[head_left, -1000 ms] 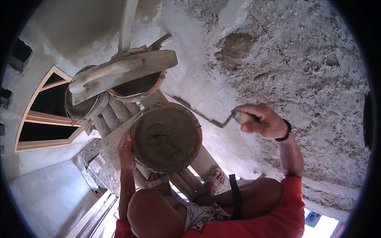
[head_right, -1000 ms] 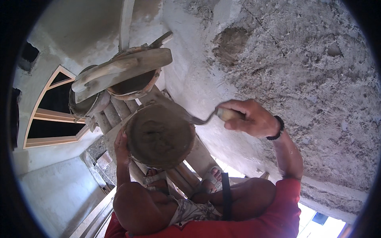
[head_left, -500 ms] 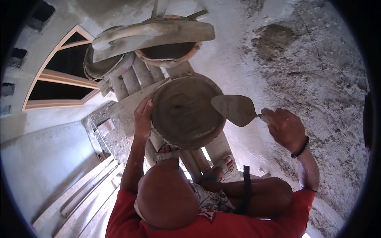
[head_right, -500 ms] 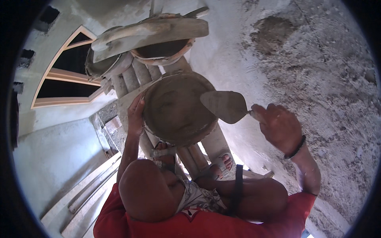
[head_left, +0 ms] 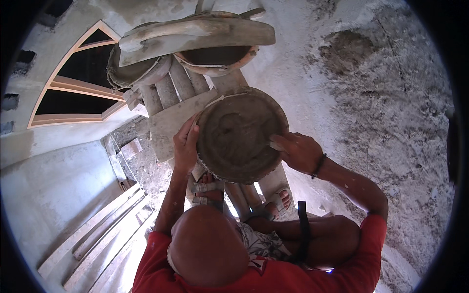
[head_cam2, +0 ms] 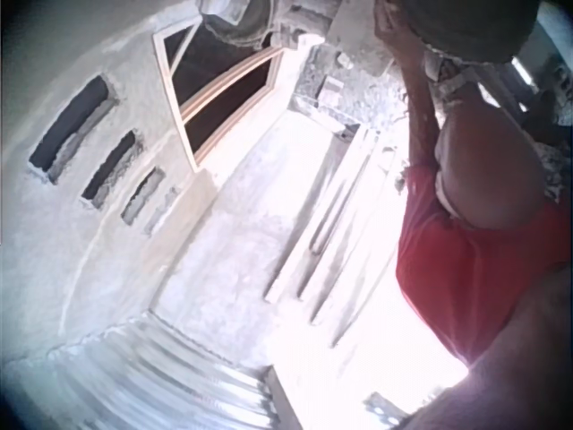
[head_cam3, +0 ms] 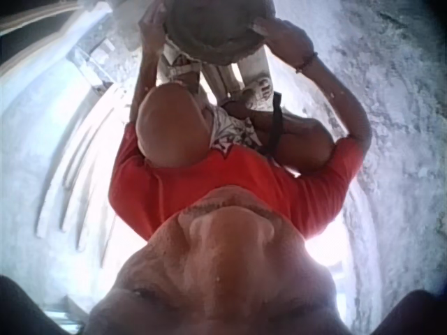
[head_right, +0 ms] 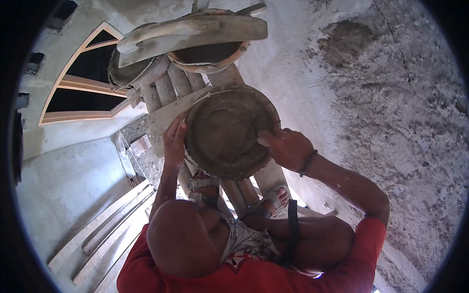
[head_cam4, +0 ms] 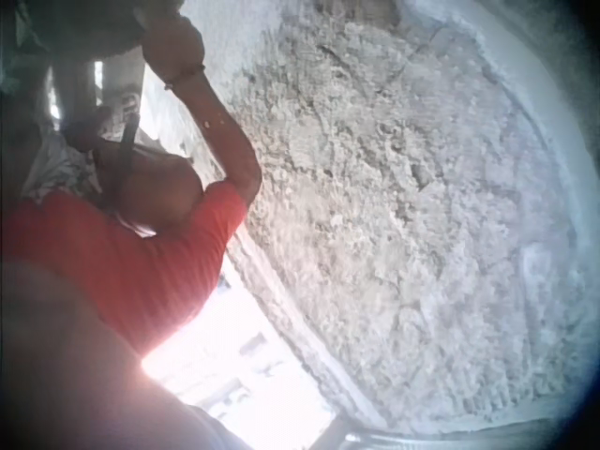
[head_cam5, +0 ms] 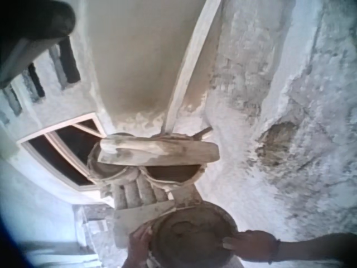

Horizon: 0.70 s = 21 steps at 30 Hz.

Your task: The person applies plaster to a wall using a trowel, taking mortar from a bucket and spreading it onto the surface.

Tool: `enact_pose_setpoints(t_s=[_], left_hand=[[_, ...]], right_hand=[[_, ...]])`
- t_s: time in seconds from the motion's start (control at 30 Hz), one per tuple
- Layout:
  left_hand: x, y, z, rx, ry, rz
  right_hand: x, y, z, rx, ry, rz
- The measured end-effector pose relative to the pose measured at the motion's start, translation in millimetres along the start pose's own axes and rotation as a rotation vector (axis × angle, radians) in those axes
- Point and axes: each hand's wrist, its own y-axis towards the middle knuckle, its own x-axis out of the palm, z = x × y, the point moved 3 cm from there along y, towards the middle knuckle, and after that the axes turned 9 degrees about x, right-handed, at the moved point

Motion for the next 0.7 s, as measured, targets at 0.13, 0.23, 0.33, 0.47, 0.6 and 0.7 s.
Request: enact_pose_setpoints(t_s=[0.13,0.23,0.33,0.47,0.6,0.7], left_hand=[[-2,3,1,-0.031,-0.033,0.006],[-5,7,13,0.019,0.031,-0.022],[-9,5,7,0.02,0.05,-0.029],[-6,11,7,-0.033,0.035,-0.018],[-6,15,7,0.039,0.112,-0.047],[-15,17,0,0.02,0.045,-0.041]], right_hand=[[-15,-21,12,-0.011,0.027,0.089],[-6,-21,13,-0.035,0.032,0.144],[0,-25,16,-0.044,0.027,0.178],[-10,-30,22,0.011,0.066,0.198],[-42,-33,20,0.048,0.115,0.249],[-81,-29,7,0.084,0.202,0.257]])
